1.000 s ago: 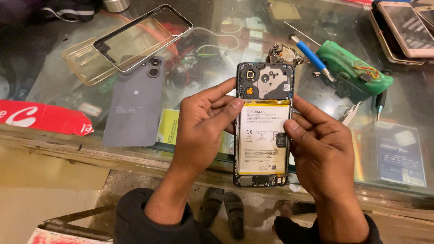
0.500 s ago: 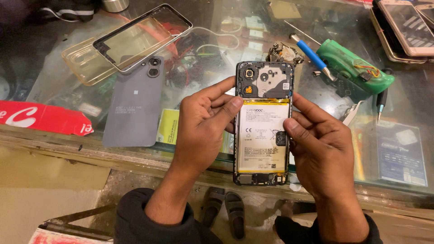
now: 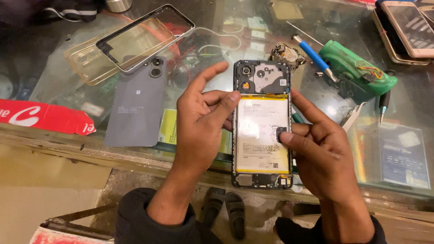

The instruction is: The person works on a disassembled smartphone on a glass counter, using a screwdriver to pry and tighten components near the camera module and battery area. They then lift the phone, align the white back cover, and press it into place, pressing along the edges to close the phone.

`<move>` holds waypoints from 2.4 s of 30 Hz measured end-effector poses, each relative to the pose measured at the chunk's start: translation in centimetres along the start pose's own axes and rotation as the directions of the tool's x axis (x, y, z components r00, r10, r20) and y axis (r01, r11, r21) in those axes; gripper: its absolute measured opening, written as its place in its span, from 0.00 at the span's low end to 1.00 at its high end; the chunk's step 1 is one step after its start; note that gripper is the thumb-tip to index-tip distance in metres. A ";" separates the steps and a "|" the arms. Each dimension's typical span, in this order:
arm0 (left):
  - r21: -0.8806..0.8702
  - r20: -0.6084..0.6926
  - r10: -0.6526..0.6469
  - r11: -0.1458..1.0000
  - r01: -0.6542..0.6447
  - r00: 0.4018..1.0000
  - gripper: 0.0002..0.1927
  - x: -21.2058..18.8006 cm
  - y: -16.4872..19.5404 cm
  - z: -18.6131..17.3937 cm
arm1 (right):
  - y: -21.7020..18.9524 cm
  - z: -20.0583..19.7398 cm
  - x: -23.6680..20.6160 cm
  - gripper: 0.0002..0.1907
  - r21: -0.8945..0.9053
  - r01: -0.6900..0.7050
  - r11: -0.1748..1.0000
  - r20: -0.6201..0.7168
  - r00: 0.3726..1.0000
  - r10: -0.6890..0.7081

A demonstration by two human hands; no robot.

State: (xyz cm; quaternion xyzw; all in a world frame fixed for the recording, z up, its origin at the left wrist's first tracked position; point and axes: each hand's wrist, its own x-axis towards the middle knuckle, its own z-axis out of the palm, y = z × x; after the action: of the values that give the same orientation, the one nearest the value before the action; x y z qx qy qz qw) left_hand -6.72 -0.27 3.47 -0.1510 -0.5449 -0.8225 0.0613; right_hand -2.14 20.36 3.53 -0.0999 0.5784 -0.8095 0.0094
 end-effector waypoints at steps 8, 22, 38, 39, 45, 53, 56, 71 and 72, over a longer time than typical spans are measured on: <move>0.041 0.012 -0.131 0.991 0.131 0.991 0.23 0.3 0.3 0.2 | 0.0 0.1 0.4 0.20 0.015 -0.092 0.996 -0.219 0.971 0.093; 0.098 -0.012 -0.170 0.980 0.171 0.985 0.26 0.6 0.4 0.5 | -1.0 0.6 0.4 0.29 0.095 -0.011 0.995 -0.140 0.990 0.024; 0.344 0.021 -0.001 0.939 -0.006 1.000 0.19 0.2 0.1 0.6 | 0.6 -0.8 0.0 0.40 0.074 0.133 0.988 -0.048 0.990 -0.130; 0.334 0.022 0.001 0.943 -0.008 1.000 0.19 0.2 0.1 0.6 | 0.6 -0.8 0.0 0.40 0.078 0.126 0.989 -0.057 0.991 -0.122; 0.285 0.029 -0.002 0.959 -0.006 1.000 0.19 0.0 -0.1 0.5 | 0.3 -0.4 0.1 0.42 0.088 0.110 0.990 -0.070 0.992 -0.104; 0.262 0.034 0.001 0.965 -0.010 0.999 0.18 -0.1 0.0 0.5 | 0.2 -0.1 0.2 0.41 0.105 0.108 0.989 -0.083 0.992 -0.100; 0.298 0.030 0.011 0.954 -0.020 0.999 0.18 -0.1 0.1 0.5 | 0.2 -0.1 0.2 0.39 0.086 0.100 0.991 -0.088 0.992 -0.092; -0.062 0.055 -0.104 0.992 0.107 0.993 0.19 -0.1 0.5 0.0 | 0.3 -1.0 -0.3 0.33 0.465 0.111 0.878 0.085 0.982 -0.169; -0.047 0.039 -0.100 0.994 0.102 0.994 0.18 -0.2 0.5 0.1 | 0.3 -1.0 -0.3 0.33 0.427 0.108 0.898 0.087 0.983 -0.160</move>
State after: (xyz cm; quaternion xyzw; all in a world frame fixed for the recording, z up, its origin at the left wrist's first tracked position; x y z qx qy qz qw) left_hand -6.39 -0.41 3.89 -0.1398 -0.5327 -0.8346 0.0058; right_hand -2.01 21.25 2.87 -0.1835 0.3806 -0.9063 0.0097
